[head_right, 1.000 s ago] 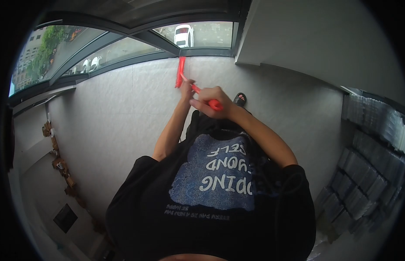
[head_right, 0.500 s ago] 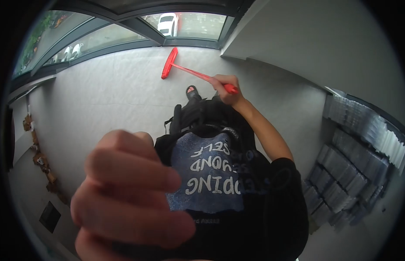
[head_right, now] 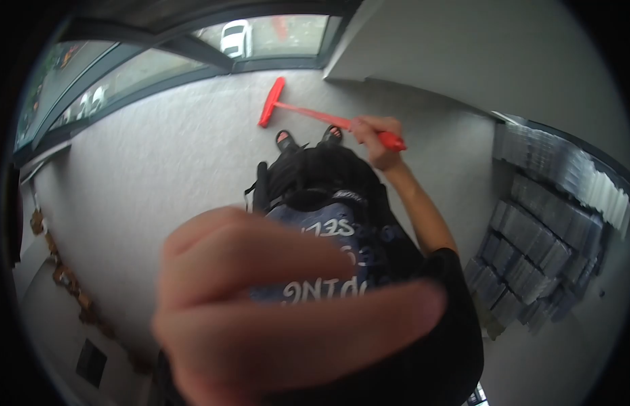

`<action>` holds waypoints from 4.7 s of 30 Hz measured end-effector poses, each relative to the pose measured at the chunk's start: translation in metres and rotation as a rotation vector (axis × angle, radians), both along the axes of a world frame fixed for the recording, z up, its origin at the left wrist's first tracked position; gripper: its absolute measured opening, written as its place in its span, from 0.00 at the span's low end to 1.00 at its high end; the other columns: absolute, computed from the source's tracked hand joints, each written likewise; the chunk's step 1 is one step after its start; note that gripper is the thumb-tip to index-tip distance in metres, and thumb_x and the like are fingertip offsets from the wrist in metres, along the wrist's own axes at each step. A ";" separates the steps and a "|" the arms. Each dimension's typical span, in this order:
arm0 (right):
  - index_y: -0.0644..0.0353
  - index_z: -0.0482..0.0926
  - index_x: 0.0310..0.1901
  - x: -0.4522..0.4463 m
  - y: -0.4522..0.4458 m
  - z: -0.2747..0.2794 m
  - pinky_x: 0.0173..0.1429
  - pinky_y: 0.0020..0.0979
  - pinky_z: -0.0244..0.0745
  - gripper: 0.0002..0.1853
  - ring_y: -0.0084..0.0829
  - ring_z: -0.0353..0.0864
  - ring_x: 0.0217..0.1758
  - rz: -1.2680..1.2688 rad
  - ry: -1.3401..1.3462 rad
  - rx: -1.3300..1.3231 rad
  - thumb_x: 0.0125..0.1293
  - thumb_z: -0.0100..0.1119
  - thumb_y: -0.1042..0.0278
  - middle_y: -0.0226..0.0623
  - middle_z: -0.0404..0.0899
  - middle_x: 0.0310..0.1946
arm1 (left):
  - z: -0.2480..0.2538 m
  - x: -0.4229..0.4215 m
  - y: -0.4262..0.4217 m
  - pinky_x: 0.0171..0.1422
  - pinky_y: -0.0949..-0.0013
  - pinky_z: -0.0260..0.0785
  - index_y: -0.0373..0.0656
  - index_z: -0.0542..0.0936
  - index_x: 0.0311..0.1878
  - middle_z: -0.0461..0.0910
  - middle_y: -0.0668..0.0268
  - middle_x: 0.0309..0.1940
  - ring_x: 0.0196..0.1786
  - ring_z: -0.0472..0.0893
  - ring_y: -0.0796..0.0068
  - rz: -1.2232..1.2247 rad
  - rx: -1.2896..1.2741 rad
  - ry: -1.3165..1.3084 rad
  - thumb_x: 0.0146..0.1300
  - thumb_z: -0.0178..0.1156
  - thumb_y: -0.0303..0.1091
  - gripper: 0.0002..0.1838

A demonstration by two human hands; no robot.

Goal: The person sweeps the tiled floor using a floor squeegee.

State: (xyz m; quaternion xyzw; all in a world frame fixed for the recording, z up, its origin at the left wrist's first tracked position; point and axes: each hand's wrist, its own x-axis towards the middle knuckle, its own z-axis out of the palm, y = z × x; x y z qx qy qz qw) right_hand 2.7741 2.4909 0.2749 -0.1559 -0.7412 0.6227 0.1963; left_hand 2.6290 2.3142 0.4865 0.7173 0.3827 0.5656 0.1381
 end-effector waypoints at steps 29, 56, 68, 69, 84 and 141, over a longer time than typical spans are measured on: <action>0.63 0.70 0.21 -0.090 -0.108 0.021 0.30 0.30 0.69 0.15 0.34 0.73 0.22 0.390 0.274 0.010 0.68 0.53 0.72 0.36 0.69 0.17 | -0.409 -0.044 -0.056 0.48 0.61 0.70 0.41 0.64 0.61 0.72 0.59 0.48 0.47 0.74 0.64 0.559 -0.875 -2.266 0.60 0.59 0.45 0.30; 0.64 0.72 0.21 0.133 0.044 0.019 0.32 0.33 0.69 0.09 0.35 0.74 0.23 0.359 0.279 0.152 0.57 0.59 0.81 0.38 0.73 0.20 | -0.413 0.161 0.113 0.39 0.67 0.69 0.36 0.72 0.41 0.73 0.64 0.28 0.33 0.77 0.69 0.774 -0.673 -2.033 0.52 0.56 0.25 0.12; 0.66 0.74 0.22 0.052 0.012 -0.064 0.29 0.32 0.64 0.12 0.31 0.69 0.20 0.366 0.102 -0.027 0.64 0.58 0.73 0.39 0.72 0.18 | -0.446 0.052 0.059 0.47 0.55 0.72 0.41 0.61 0.55 0.68 0.60 0.45 0.42 0.77 0.55 1.037 -0.940 -2.005 0.55 0.60 0.38 0.27; 0.66 0.74 0.22 0.051 0.017 -0.076 0.29 0.32 0.64 0.12 0.31 0.69 0.20 0.373 0.098 -0.032 0.64 0.58 0.73 0.39 0.72 0.18 | -0.462 0.051 0.057 0.47 0.55 0.73 0.39 0.62 0.53 0.68 0.60 0.42 0.41 0.77 0.56 0.953 -0.968 -2.073 0.54 0.61 0.37 0.27; 0.66 0.74 0.26 0.240 0.197 -0.034 0.29 0.32 0.62 0.11 0.29 0.67 0.21 0.315 -0.021 0.039 0.67 0.55 0.73 0.36 0.69 0.19 | -0.480 0.254 0.254 0.40 0.55 0.76 0.42 0.71 0.35 0.74 0.62 0.29 0.32 0.82 0.62 0.866 -1.244 -1.682 0.53 0.54 0.28 0.06; 0.65 0.74 0.24 0.322 0.293 -0.002 0.32 0.29 0.64 0.13 0.25 0.67 0.23 0.336 -0.132 -0.087 0.65 0.61 0.71 0.34 0.70 0.19 | -0.483 0.322 0.334 0.38 0.62 0.71 0.45 0.71 0.34 0.69 0.66 0.26 0.29 0.75 0.70 0.734 -1.231 -1.623 0.51 0.61 0.35 0.10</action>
